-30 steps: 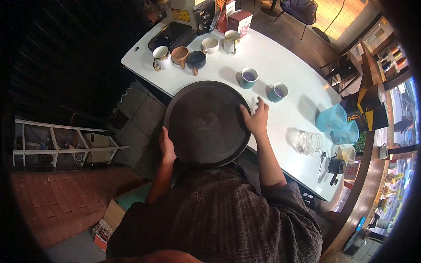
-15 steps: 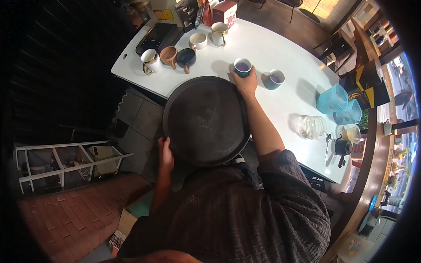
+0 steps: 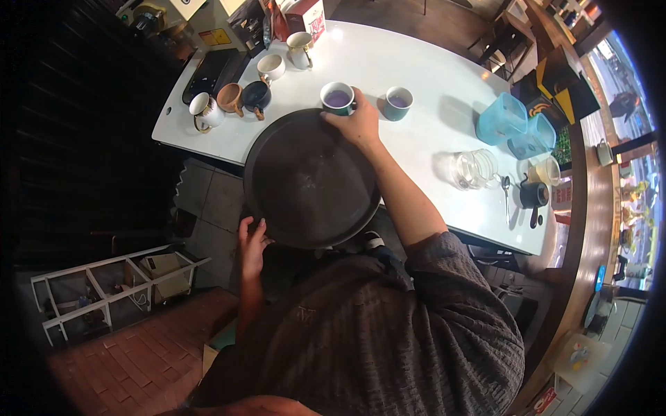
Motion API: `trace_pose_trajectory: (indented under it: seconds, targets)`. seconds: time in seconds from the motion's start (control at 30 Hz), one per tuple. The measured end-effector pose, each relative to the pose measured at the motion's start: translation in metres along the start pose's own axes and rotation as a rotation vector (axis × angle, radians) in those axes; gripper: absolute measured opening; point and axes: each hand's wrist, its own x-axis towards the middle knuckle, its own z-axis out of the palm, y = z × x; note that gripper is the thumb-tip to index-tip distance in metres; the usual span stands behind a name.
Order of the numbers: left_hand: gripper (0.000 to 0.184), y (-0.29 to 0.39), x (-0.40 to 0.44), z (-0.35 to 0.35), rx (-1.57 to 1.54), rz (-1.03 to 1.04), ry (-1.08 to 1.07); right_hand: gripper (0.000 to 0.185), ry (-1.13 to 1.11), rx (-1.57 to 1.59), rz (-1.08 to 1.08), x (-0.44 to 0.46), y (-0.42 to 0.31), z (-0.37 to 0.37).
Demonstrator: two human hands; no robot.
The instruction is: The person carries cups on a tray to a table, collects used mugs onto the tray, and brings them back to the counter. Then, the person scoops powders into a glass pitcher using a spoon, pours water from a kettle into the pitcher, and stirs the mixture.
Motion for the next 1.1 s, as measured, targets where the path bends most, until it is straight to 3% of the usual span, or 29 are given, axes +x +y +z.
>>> trace_pose_trajectory:
  seconds: [0.17, 0.33, 0.43, 1.1]
  targets:
    - [0.039, 0.002, 0.007, 0.026, 0.047, 0.009, -0.092, 0.074, -0.174, 0.019, -0.011, -0.022, -0.001, -0.011]
    - [0.032, 0.008, 0.008, 0.041, 0.170, 0.017, -0.136, 0.072, -0.195, 0.003, -0.010, -0.039, 0.010, -0.005]
    - [0.038, 0.006, 0.012, 0.039, 0.215, 0.009, -0.168, 0.071, -0.174, -0.015, -0.059, -0.044, 0.015, 0.000]
    - [0.040, 0.008, 0.007, 0.043, 0.177, 0.002, -0.114, 0.076, -0.208, -0.049, -0.035, -0.027, 0.029, 0.027]
